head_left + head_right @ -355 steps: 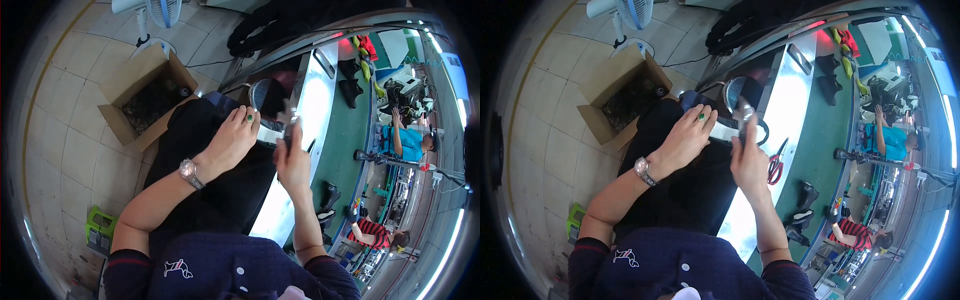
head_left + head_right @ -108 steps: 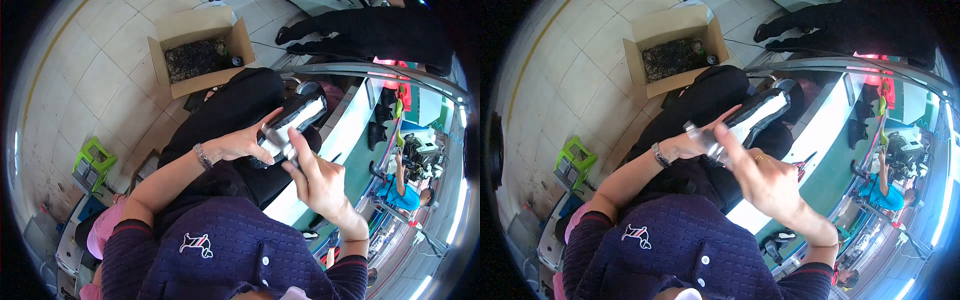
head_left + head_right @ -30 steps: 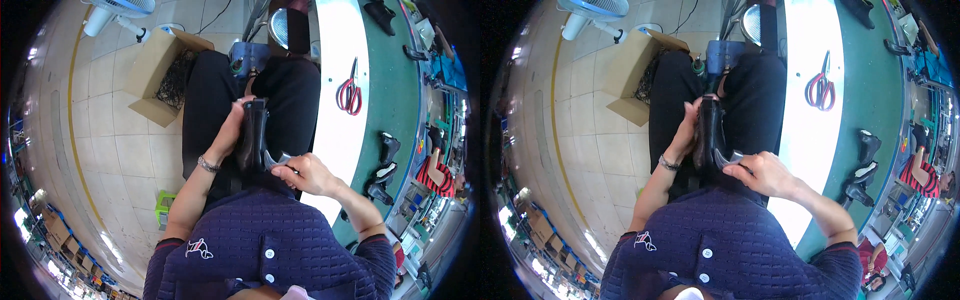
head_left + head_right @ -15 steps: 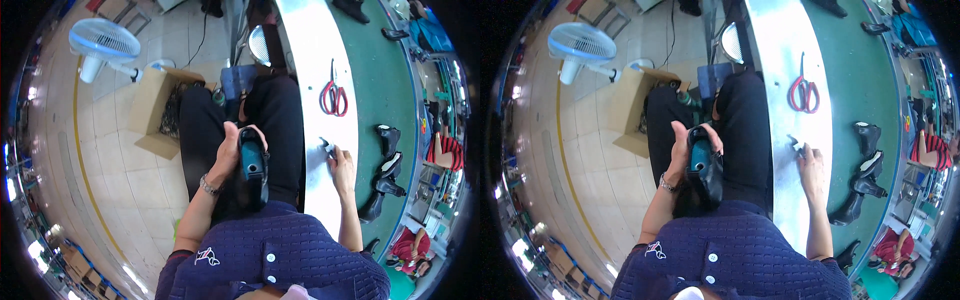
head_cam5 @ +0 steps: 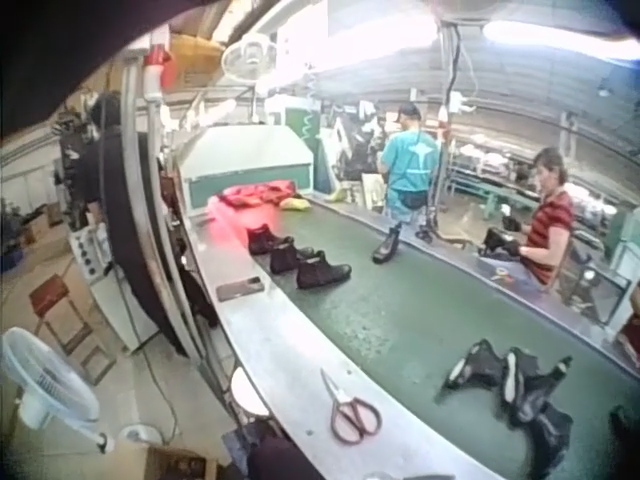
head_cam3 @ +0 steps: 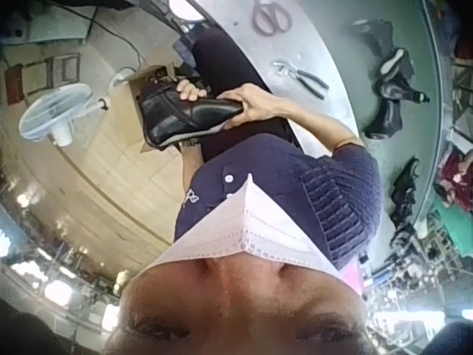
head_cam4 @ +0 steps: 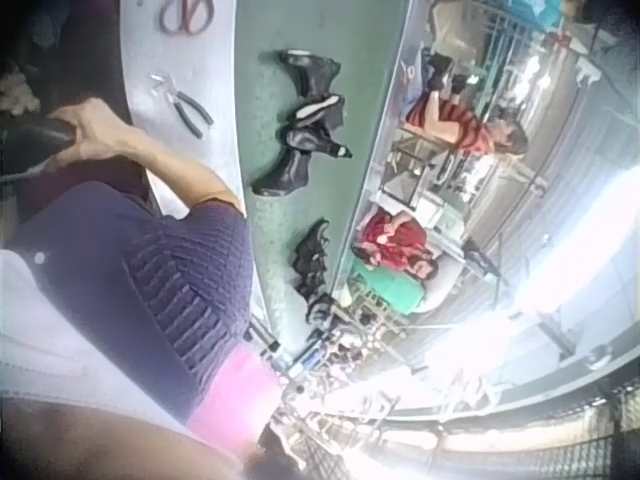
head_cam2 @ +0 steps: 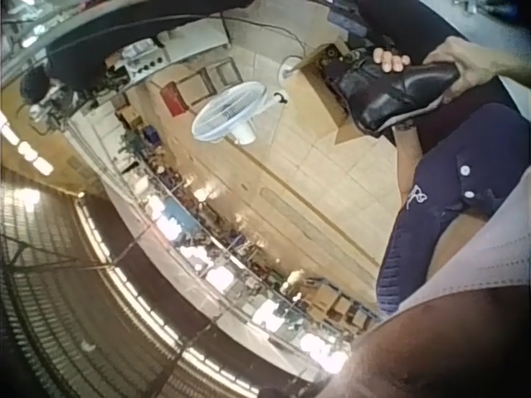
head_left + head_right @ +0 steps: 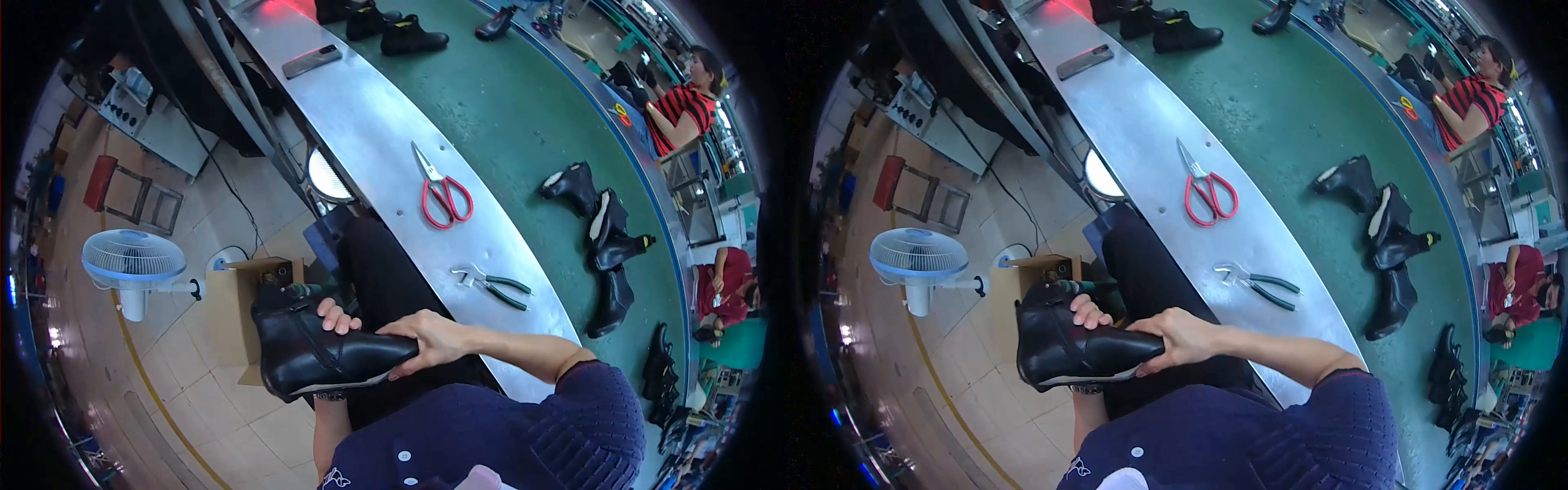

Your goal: Trim and inspect the upper part of a shoe during assembly.

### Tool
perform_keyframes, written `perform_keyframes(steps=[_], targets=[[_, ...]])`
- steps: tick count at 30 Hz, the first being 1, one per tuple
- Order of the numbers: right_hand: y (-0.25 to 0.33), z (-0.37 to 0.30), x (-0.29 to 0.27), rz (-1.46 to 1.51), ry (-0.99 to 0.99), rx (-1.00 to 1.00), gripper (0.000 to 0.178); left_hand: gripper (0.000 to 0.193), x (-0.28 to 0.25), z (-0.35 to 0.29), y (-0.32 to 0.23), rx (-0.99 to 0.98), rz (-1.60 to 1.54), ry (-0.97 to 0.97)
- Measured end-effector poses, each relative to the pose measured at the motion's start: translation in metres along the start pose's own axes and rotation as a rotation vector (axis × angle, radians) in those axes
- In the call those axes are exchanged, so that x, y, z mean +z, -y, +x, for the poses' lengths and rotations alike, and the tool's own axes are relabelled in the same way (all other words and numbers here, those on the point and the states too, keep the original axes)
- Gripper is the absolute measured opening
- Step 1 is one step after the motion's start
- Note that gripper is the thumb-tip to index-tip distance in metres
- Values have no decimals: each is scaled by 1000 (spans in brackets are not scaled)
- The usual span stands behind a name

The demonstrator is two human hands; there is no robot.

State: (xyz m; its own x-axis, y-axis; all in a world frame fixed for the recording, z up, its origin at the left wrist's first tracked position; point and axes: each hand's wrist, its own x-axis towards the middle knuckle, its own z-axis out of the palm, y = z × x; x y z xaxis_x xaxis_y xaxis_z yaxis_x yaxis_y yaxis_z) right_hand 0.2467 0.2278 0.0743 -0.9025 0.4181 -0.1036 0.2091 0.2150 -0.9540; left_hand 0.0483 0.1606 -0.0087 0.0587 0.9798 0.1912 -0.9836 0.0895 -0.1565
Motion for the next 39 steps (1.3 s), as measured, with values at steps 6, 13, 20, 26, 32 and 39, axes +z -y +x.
perform_keyframes(steps=[6,13,20,26,32,39], targets=[[4,-15,12,257,-255,228,52,68,-10,-10,-2,-23,242,-350],[-32,-38,-74,134,-1233,422,19,64,12,-50,-45,190,612,-755],[-126,-66,-219,-306,-1458,511,54,54,10,-101,-77,323,611,-758],[-141,-13,-160,-440,-958,424,37,49,1,-108,-84,292,579,-618],[-119,32,-101,-594,-838,364,23,47,-7,-88,-107,216,500,-407],[-89,122,-92,-687,-784,395,19,60,40,-37,-128,342,753,-277]])
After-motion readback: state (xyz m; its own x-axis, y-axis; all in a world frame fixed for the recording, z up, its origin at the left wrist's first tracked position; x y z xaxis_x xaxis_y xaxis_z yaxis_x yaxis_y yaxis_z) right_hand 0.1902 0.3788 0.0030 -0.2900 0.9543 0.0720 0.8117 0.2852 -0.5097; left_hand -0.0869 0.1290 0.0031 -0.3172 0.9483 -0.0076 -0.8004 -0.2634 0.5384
